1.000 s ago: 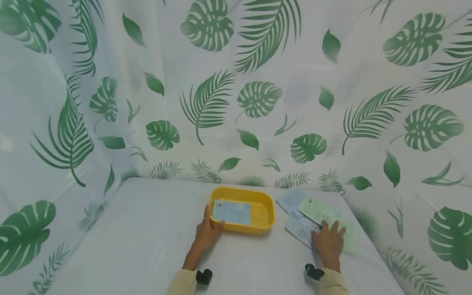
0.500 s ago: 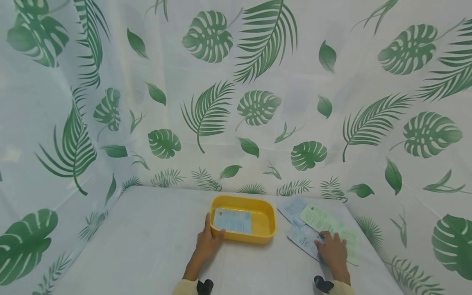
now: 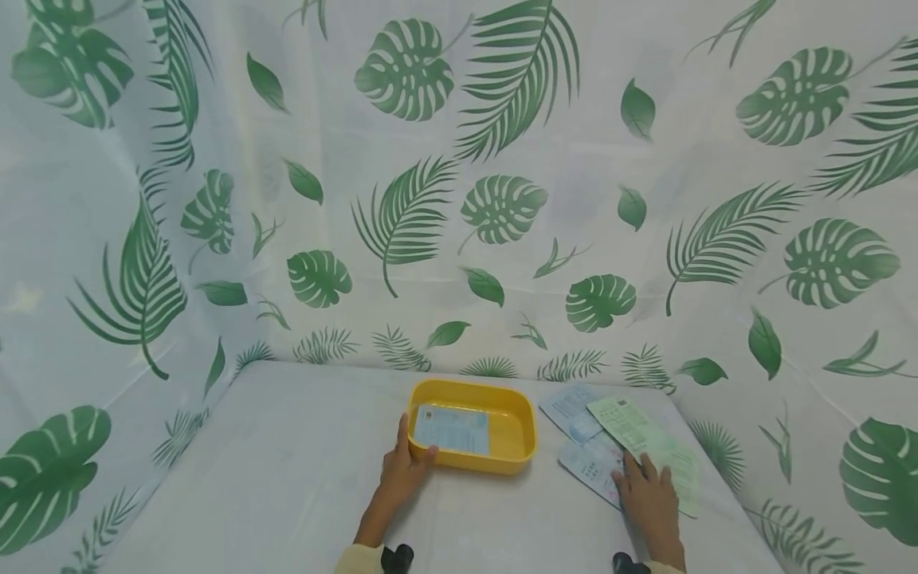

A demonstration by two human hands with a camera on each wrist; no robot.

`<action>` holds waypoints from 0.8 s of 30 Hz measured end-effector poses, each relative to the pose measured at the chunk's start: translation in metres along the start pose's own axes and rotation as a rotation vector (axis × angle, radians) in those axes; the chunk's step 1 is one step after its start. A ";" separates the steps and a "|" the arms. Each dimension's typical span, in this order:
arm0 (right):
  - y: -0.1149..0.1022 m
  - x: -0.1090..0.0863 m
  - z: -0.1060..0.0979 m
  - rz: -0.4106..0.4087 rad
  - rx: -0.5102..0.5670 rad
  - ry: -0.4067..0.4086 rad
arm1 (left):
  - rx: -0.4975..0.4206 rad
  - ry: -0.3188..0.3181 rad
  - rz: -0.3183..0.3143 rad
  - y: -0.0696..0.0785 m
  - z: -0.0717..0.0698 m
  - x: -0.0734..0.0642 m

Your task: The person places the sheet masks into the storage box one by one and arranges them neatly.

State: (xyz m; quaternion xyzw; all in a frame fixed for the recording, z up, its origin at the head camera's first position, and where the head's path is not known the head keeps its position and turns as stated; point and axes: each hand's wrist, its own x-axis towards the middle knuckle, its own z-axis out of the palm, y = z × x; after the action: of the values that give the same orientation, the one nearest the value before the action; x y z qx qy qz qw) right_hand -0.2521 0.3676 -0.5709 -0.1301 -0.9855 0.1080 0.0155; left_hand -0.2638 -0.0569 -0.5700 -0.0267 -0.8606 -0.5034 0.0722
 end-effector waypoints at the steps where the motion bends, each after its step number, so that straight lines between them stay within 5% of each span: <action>1: 0.000 -0.001 0.000 -0.001 -0.003 0.001 | 0.000 -0.001 -0.004 0.000 0.000 -0.001; 7: 0.000 -0.003 -0.004 -0.009 0.057 0.081 | -0.011 -0.003 -0.006 -0.001 0.001 -0.003; 16: -0.014 -0.006 -0.022 0.013 0.315 0.509 | -0.006 0.011 0.025 -0.003 0.003 0.002; 24: -0.018 -0.005 -0.031 0.088 0.418 0.643 | -0.019 0.005 0.018 -0.002 0.001 0.003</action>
State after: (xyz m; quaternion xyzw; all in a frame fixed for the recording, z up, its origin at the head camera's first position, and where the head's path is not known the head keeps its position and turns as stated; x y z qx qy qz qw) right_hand -0.2505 0.3557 -0.5368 -0.1936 -0.8806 0.2607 0.3450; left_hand -0.2670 -0.0571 -0.5720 -0.0339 -0.8554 -0.5109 0.0788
